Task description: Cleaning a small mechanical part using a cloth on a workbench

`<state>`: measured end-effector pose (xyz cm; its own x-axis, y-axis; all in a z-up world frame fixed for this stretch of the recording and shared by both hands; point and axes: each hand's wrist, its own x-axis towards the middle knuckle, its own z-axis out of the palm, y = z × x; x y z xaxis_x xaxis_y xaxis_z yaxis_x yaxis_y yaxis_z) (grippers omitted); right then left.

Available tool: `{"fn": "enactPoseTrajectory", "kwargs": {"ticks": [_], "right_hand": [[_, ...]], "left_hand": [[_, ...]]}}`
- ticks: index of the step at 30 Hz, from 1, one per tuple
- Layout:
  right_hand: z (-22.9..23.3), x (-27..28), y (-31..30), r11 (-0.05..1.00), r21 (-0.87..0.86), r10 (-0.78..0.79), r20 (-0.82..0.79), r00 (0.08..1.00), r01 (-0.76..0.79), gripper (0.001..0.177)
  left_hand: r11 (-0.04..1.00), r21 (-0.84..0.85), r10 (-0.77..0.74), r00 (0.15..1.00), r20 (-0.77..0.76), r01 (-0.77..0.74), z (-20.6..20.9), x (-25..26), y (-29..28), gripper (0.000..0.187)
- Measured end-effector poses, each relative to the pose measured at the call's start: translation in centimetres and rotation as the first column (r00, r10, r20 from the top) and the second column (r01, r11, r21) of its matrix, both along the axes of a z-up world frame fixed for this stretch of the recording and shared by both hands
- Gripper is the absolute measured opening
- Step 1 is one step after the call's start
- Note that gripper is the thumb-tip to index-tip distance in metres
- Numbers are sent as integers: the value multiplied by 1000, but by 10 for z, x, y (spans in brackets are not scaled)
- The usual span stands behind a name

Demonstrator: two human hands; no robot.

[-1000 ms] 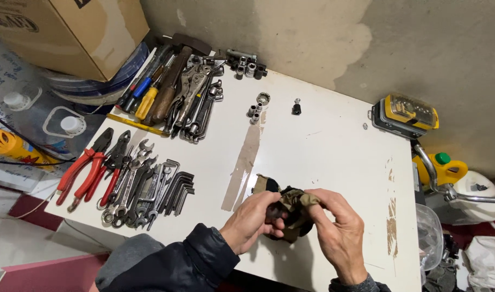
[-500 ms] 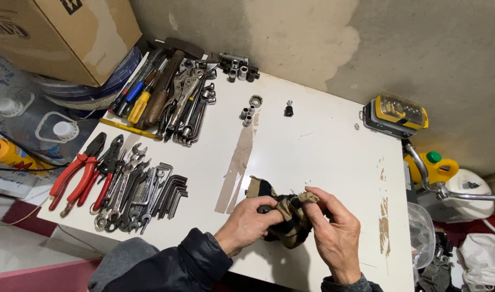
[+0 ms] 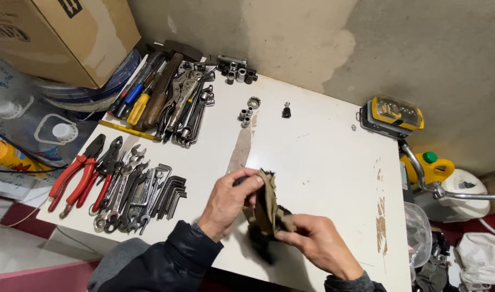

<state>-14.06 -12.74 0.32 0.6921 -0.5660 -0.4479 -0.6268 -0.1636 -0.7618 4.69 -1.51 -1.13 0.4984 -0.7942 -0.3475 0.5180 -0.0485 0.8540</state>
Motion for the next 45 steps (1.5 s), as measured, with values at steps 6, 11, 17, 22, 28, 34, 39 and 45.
{"fn": "enactPoseTrajectory", "kwargs": {"ticks": [6,11,17,22,28,34,39,45], "right_hand": [[-10,-8,-18,919,-305,146,-323,935,-249,24],[18,-12,-17,968,-136,-163,301,940,212,28],[27,-20,-25,788,389,-607,617,501,477,32],[36,-24,-37,584,429,-758,592,274,690,43],[31,-36,-55,505,552,-740,672,4,663,46],[22,-38,-60,739,432,-566,815,127,517,46],[19,-42,-64,578,532,-776,592,217,618,42],[-28,-67,-73,581,-705,-467,120,876,406,46]], "left_hand": [[980,-101,172,985,-13,-172,13,20,2,21],[934,-165,302,947,-113,-317,18,42,7,17],[840,-199,449,853,-267,-504,18,68,15,17],[752,-75,591,721,-362,-655,25,87,24,17],[626,-14,701,570,-428,-780,27,105,27,15],[718,-108,578,675,-459,-688,18,106,27,20],[955,64,280,950,139,-290,37,78,19,23],[980,51,165,932,323,-191,7,53,1,22]]}}
